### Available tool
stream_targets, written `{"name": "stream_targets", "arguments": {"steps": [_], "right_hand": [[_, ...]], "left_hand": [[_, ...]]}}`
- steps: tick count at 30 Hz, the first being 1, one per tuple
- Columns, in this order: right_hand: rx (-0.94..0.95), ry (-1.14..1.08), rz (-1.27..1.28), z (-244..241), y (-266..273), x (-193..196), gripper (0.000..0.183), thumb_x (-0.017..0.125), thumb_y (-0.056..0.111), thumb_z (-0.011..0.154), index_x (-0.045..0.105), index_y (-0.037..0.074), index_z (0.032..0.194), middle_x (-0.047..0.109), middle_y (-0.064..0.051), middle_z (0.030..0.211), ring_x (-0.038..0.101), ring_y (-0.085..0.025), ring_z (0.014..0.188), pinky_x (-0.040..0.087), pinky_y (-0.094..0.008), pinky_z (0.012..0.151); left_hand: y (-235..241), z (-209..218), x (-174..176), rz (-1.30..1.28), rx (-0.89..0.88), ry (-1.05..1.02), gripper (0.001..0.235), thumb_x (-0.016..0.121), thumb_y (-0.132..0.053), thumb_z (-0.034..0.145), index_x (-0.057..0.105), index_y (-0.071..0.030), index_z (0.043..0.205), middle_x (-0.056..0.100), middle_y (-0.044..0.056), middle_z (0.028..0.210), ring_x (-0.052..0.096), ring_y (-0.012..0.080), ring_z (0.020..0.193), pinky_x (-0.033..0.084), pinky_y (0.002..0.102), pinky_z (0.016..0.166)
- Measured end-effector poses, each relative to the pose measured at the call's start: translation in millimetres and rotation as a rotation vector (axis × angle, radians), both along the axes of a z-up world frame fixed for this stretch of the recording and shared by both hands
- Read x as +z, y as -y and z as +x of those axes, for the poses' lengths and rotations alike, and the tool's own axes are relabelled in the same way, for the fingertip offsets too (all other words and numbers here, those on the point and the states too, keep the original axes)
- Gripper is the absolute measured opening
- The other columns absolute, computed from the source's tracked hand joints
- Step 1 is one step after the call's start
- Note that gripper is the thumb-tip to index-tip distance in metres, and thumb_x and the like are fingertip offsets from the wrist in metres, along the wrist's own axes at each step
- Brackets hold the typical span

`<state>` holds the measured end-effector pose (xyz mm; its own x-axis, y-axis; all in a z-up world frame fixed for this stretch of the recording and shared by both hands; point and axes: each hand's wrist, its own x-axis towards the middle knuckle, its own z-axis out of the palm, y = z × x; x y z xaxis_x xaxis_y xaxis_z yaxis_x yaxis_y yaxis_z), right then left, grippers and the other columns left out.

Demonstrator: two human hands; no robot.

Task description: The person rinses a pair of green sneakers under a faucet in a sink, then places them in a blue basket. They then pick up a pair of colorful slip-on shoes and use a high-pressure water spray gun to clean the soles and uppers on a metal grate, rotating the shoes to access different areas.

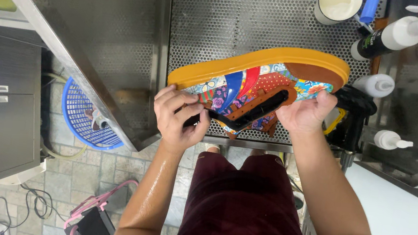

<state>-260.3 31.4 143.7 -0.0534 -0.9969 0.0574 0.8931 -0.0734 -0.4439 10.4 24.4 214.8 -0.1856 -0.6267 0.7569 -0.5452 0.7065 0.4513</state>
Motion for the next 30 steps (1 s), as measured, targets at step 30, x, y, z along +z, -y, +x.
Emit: {"name": "stream_targets", "arguments": {"steps": [30], "right_hand": [[-0.105,-1.972,0.046,-69.2,-18.7,-57.4,0.074,0.080,-0.006,0.075,0.056,0.013,0.143,0.044,-0.014,0.156,0.044,-0.041,0.140,0.040,-0.048,0.115]], "left_hand": [[96.7,-1.8,-166.6,0.973,0.449,0.002,0.049,0.072,-0.022,0.088,0.063,-0.005,0.133,0.072,0.020,0.107,0.070,0.0311,0.105,0.051,0.041,0.096]]}}
